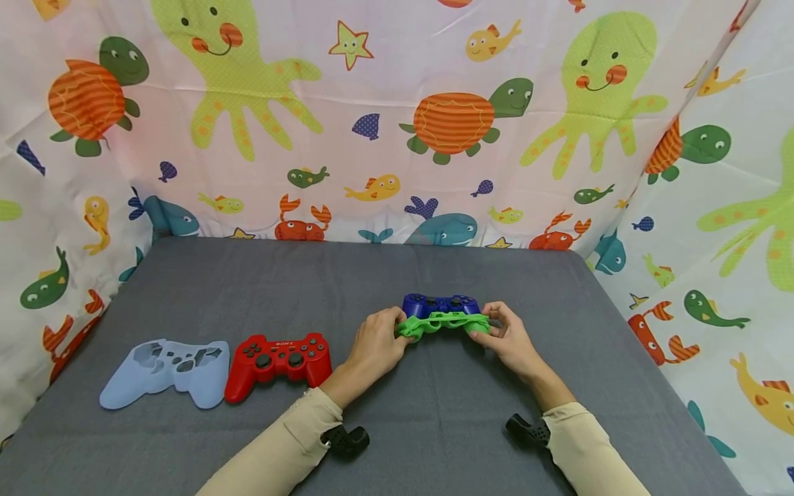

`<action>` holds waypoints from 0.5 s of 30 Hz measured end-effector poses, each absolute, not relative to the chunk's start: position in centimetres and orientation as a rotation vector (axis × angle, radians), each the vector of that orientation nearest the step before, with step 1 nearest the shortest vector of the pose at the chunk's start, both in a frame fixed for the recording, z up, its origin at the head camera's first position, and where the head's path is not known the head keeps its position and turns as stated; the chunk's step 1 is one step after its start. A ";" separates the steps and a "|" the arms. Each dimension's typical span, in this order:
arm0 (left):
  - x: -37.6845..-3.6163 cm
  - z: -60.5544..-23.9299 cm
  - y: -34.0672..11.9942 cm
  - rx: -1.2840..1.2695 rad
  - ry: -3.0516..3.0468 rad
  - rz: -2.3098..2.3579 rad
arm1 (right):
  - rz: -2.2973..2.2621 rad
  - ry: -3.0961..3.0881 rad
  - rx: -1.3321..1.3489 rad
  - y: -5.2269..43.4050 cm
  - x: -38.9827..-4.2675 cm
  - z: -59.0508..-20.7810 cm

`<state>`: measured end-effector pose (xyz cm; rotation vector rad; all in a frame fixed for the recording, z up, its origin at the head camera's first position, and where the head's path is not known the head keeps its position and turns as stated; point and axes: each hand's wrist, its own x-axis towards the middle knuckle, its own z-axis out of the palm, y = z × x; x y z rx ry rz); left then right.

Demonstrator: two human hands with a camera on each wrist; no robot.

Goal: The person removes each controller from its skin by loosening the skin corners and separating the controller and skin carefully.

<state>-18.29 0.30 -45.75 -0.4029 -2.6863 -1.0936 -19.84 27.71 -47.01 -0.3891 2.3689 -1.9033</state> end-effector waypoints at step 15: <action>-18.0 -44.9 0.4 -0.353 -2.785 -0.973 | -1.884 2.397 -0.382 27.4 -19.7 -46.9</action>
